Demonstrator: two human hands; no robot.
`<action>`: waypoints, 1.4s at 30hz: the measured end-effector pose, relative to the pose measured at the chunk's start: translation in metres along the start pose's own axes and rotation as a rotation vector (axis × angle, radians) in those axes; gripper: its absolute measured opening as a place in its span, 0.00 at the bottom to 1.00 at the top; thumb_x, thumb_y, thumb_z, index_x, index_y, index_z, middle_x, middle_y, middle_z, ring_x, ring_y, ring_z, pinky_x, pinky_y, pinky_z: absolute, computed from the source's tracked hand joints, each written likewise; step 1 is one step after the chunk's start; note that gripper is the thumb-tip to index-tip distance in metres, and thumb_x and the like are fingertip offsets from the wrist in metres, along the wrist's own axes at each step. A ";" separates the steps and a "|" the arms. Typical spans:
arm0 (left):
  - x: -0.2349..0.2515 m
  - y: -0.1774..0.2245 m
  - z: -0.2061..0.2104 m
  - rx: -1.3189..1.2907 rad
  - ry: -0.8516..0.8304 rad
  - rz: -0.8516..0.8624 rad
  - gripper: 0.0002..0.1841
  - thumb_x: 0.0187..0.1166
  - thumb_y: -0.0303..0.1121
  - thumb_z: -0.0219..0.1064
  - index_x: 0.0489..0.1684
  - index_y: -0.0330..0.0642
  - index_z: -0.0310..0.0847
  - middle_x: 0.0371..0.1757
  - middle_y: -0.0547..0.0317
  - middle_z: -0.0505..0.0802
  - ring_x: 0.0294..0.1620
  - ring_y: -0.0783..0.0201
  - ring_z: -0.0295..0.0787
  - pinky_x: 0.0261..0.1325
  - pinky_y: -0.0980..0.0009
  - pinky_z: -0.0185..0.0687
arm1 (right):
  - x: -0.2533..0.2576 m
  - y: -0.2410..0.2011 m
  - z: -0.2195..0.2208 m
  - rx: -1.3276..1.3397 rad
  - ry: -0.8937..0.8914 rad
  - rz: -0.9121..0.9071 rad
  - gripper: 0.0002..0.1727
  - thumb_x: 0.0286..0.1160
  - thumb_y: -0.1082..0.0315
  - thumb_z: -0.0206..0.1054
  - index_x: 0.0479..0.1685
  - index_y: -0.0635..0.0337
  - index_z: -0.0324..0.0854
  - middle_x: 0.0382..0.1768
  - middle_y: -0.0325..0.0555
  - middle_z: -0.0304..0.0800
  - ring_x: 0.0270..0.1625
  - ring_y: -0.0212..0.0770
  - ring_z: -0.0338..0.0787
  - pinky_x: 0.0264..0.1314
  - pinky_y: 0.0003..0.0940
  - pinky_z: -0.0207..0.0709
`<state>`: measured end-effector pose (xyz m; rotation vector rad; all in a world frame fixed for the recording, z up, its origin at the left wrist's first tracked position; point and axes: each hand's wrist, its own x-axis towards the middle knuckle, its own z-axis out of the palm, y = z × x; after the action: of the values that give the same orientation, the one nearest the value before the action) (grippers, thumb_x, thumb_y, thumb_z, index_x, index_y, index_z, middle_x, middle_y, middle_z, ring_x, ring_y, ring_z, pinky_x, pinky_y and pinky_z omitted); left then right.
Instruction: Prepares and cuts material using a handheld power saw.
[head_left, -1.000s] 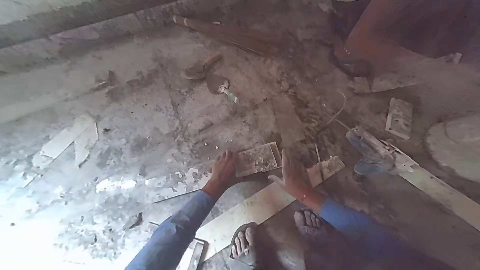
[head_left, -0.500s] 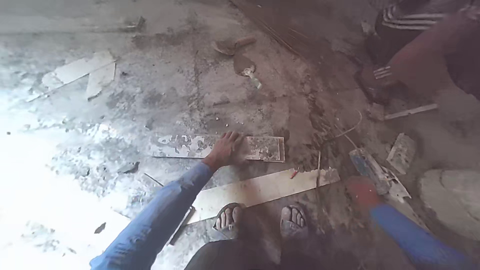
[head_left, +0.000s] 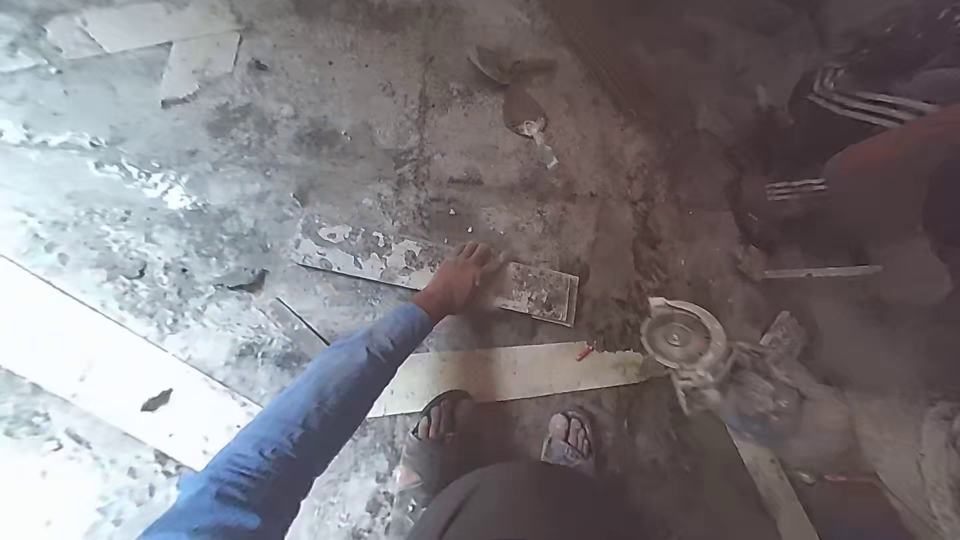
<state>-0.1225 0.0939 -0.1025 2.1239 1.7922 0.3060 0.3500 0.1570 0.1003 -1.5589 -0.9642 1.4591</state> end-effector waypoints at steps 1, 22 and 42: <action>-0.001 -0.001 0.002 -0.002 0.020 0.013 0.54 0.51 0.77 0.73 0.87 0.65 0.68 0.67 0.48 0.86 0.71 0.45 0.80 0.75 0.44 0.72 | 0.000 0.011 0.024 0.098 -0.027 0.036 0.22 0.85 0.57 0.42 0.38 0.48 0.84 0.22 0.33 0.87 0.22 0.27 0.85 0.26 0.28 0.85; -0.001 -0.012 0.011 -0.038 0.051 0.022 0.56 0.50 0.79 0.69 0.88 0.66 0.67 0.67 0.47 0.87 0.72 0.44 0.80 0.79 0.44 0.70 | 0.029 0.053 0.176 -0.463 -0.071 -0.455 0.13 0.77 0.65 0.62 0.53 0.64 0.75 0.18 0.31 0.81 0.17 0.32 0.84 0.23 0.32 0.87; 0.001 -0.014 0.013 -0.017 0.047 0.026 0.55 0.51 0.78 0.71 0.87 0.66 0.68 0.66 0.51 0.87 0.71 0.46 0.80 0.77 0.46 0.71 | 0.045 0.069 0.175 -0.496 -0.031 -0.444 0.16 0.78 0.63 0.64 0.53 0.68 0.75 0.18 0.36 0.82 0.16 0.36 0.85 0.21 0.37 0.88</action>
<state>-0.1304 0.0953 -0.1199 2.1464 1.7832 0.3799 0.1795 0.1768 0.0125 -1.5178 -1.6615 0.9761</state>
